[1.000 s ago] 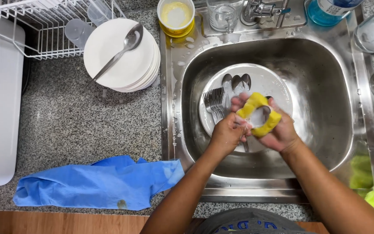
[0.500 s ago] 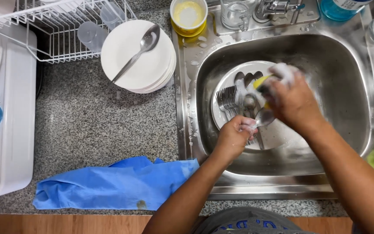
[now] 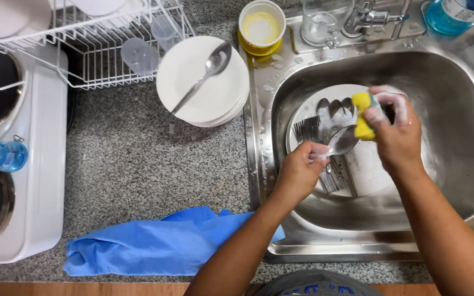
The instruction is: Washing various pieces of cutlery like spoons and forks in a sink using a sponge and soap.
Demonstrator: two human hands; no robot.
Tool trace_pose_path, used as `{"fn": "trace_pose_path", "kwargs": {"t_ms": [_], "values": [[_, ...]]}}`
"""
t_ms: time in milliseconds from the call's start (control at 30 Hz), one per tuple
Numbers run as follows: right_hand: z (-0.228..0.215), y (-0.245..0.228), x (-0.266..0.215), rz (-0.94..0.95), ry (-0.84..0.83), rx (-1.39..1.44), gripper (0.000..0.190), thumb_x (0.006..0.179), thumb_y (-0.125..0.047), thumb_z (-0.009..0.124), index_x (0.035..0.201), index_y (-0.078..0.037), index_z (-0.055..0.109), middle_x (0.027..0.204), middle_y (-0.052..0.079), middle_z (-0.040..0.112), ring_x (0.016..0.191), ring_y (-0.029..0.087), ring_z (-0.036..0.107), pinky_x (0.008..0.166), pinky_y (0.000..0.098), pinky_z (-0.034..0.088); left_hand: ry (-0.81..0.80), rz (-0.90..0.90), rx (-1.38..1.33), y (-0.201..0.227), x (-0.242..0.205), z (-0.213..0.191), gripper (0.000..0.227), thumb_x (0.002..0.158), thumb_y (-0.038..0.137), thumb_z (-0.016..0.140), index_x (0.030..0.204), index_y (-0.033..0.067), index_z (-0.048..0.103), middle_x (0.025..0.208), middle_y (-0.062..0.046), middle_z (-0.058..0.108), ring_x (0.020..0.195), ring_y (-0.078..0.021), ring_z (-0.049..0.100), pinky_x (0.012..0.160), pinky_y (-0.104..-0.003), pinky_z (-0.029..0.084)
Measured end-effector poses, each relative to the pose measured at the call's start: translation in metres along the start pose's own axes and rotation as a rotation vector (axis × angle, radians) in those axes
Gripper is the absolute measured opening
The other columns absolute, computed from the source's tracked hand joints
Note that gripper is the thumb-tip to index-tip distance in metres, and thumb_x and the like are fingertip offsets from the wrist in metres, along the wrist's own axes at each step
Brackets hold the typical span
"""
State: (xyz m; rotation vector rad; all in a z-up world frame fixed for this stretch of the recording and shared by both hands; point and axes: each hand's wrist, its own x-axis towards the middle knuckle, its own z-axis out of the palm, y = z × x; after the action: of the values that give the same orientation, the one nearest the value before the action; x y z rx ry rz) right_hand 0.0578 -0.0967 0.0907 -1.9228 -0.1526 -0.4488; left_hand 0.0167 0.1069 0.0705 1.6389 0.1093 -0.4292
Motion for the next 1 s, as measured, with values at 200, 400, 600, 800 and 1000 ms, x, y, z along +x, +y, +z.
{"fn": "trace_pose_path", "kwargs": {"t_ms": [200, 400, 600, 800, 1000], "values": [[0.087, -0.032, -0.063, 0.574, 0.141, 0.890, 0.026, 0.108, -0.021, 0.047, 0.123, -0.002, 0.057, 0.114, 0.014, 0.063, 0.106, 0.025, 0.061, 0.109, 0.0436, 0.046, 0.132, 0.116, -0.091, 0.003, 0.019, -0.015, 0.016, 0.091, 0.009, 0.073, 0.107, 0.0076, 0.072, 0.102, -0.017, 0.076, 0.082, -0.0240, 0.073, 0.070, -0.034, 0.058], [0.097, -0.023, -0.077, 0.354, -0.149, 0.433, 0.035, 0.100, -0.009, 0.062, 0.132, -0.002, 0.049, 0.104, 0.012, 0.060, 0.093, 0.018, 0.057, 0.089, 0.0389, 0.050, 0.283, 0.227, -0.382, 0.024, 0.021, -0.033, 0.010, 0.097, 0.006, 0.070, 0.106, 0.0071, 0.068, 0.094, -0.009, 0.074, 0.083, -0.0114, 0.067, 0.073, -0.026, 0.057], [0.126, -0.030, -0.091, 0.337, -0.349, 0.407, 0.040, 0.078, -0.002, 0.082, 0.116, 0.004, 0.070, 0.103, 0.019, 0.074, 0.096, 0.023, 0.071, 0.091, 0.0422, 0.056, 0.296, 0.412, -0.511, 0.082, 0.035, -0.084, 0.015, 0.101, 0.009, 0.068, 0.113, 0.0048, 0.062, 0.089, -0.006, 0.068, 0.078, -0.0115, 0.062, 0.068, -0.022, 0.051], [0.085, -0.053, -0.049, 0.706, -0.238, 0.654, 0.038, 0.088, 0.000, 0.058, 0.125, 0.006, 0.056, 0.138, 0.029, 0.066, 0.112, 0.039, 0.065, 0.087, 0.0441, 0.053, 0.495, 0.395, 0.523, 0.156, 0.036, -0.199, 0.009, 0.096, 0.019, 0.063, 0.103, 0.0139, 0.061, 0.103, -0.007, 0.075, 0.091, -0.0223, 0.075, 0.069, -0.033, 0.064], [0.058, -0.034, -0.046, 0.738, -0.072, 0.734, 0.022, 0.093, -0.016, 0.058, 0.109, -0.002, 0.052, 0.137, 0.031, 0.065, 0.121, 0.043, 0.063, 0.093, 0.0525, 0.050, 0.460, 0.226, 0.924, 0.152, 0.052, -0.227, 0.018, 0.097, 0.012, 0.064, 0.115, 0.0081, 0.061, 0.110, -0.012, 0.067, 0.096, -0.0280, 0.066, 0.075, -0.041, 0.055]]}}
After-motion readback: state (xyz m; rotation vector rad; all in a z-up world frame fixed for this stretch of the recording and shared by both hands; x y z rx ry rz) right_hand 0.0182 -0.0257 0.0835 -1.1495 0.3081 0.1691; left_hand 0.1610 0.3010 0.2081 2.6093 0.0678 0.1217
